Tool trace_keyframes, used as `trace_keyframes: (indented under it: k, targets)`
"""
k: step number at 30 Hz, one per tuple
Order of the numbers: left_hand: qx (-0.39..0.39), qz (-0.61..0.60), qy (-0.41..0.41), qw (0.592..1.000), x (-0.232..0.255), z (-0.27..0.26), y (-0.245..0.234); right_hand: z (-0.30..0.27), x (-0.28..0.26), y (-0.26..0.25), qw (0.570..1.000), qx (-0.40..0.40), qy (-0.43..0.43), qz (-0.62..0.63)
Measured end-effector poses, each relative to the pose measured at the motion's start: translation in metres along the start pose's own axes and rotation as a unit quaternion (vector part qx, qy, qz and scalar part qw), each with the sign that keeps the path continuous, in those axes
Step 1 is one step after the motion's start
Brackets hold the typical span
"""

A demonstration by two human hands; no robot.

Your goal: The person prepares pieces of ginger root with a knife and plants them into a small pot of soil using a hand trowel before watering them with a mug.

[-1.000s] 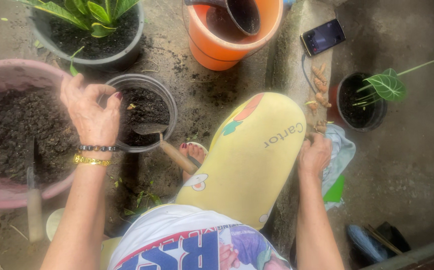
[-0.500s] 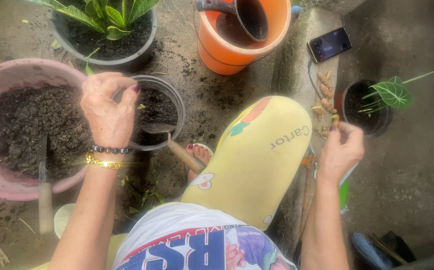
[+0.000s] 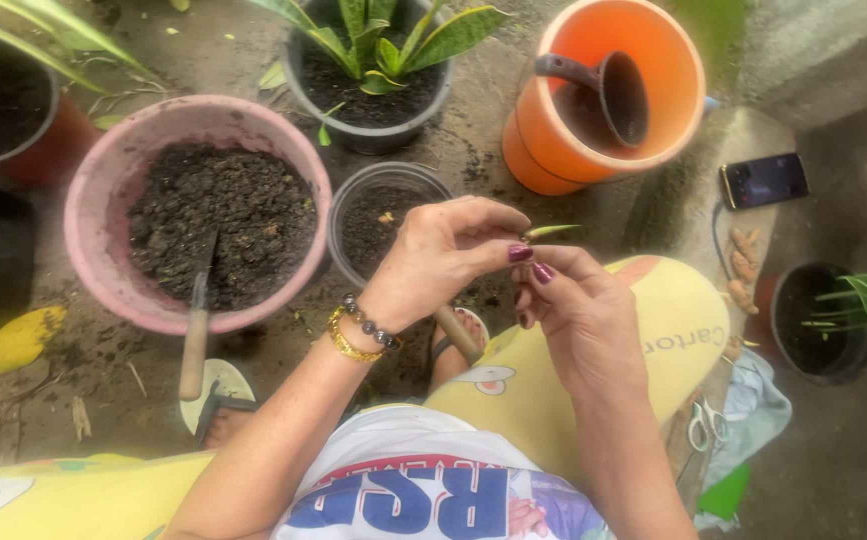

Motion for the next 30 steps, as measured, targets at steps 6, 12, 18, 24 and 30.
trace_keyframes:
  k: [6, 12, 18, 24, 30]
  targets:
    - [0.028, 0.085, -0.001, 0.996, -0.001, -0.011, -0.017, 0.02, 0.019, 0.017, 0.998, -0.027, 0.015, -0.05]
    - [0.102, 0.079, -0.009, 0.992, -0.022, -0.018, -0.068, 0.037, 0.048, 0.018, 0.95, -0.014, 0.028, -0.309]
    - [0.203, 0.35, -0.149, 0.902, -0.093, -0.032, -0.121, 0.024, 0.141, 0.02, 0.655, -0.121, 0.136, -0.734]
    - [0.205, 0.489, -0.118, 0.84, -0.173, -0.028, -0.11, 0.034, 0.15, 0.026, 0.668, -0.12, 0.11, -0.726]
    - [0.232, 0.524, 0.001, 0.82, -0.189, -0.035, -0.111, 0.028, 0.111, 0.031, 0.691, -0.059, 0.101, -0.713]
Point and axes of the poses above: each hand's wrist, its own z-axis towards the middle knuckle, its own y-axis out of the palm, x = y × z, the point moved 6 cm from there along z, towards the middle knuckle, and after that the axes turned 11 degrees about -x, right-handed, at the moved point
